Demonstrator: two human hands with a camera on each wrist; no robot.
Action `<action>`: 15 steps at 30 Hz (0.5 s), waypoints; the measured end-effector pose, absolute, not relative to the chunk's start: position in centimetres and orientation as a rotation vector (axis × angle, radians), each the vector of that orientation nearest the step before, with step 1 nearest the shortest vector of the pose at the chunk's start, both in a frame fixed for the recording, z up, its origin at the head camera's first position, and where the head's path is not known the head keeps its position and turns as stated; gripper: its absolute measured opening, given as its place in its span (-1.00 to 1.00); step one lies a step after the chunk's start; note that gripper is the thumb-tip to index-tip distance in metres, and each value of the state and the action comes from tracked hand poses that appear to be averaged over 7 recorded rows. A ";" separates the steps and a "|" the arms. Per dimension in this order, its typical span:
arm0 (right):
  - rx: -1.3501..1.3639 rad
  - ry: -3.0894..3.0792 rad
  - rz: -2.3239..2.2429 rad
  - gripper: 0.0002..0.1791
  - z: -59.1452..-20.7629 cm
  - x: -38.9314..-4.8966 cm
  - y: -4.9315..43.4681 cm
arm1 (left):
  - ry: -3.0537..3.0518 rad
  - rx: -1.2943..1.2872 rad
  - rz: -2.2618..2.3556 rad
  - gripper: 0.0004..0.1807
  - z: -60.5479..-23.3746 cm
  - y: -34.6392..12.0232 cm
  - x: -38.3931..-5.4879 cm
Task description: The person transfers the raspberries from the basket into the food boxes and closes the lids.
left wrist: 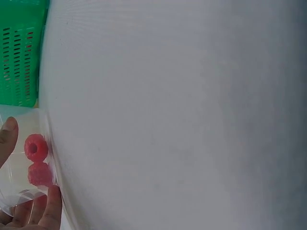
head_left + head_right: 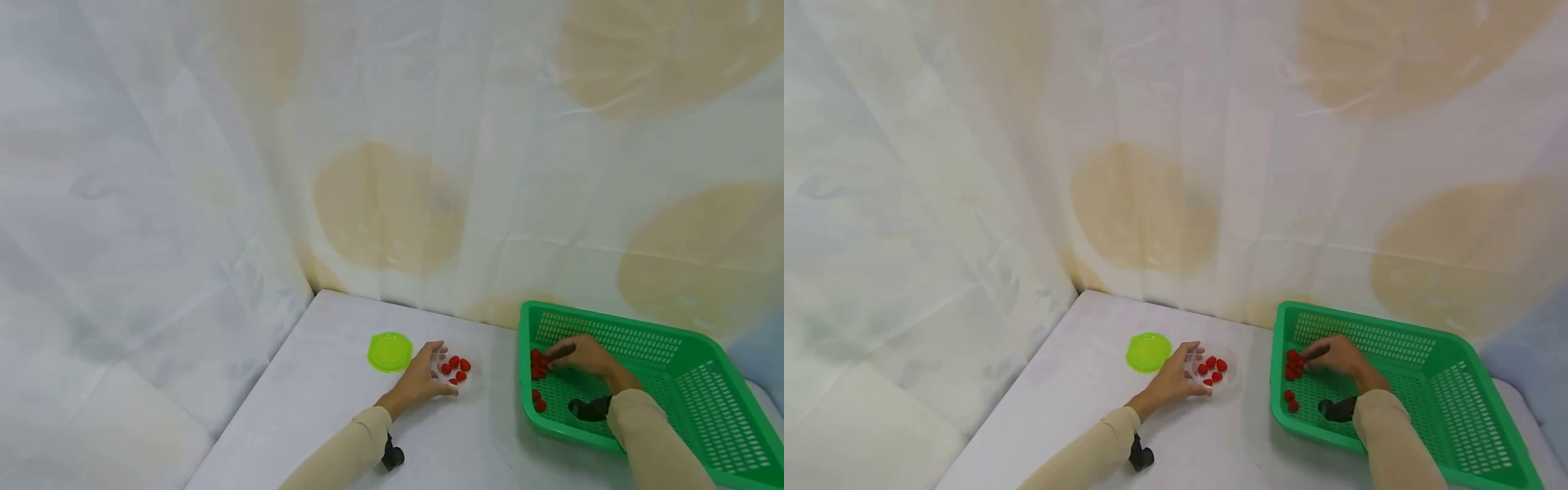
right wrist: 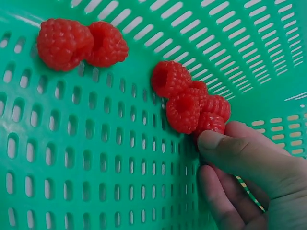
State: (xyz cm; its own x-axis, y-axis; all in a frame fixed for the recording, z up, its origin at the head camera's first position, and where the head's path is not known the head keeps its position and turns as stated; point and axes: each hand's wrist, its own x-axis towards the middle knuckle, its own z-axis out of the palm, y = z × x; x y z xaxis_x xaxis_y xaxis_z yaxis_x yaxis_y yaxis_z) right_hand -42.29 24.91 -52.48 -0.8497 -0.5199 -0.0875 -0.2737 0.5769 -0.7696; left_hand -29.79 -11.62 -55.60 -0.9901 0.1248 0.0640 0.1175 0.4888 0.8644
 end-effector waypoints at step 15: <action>-0.574 2.447 -1.200 -0.62 -52.3 -42.2 25.1 | 2.703 0.238 1.563 0.03 -55.2 -11.5 -29.6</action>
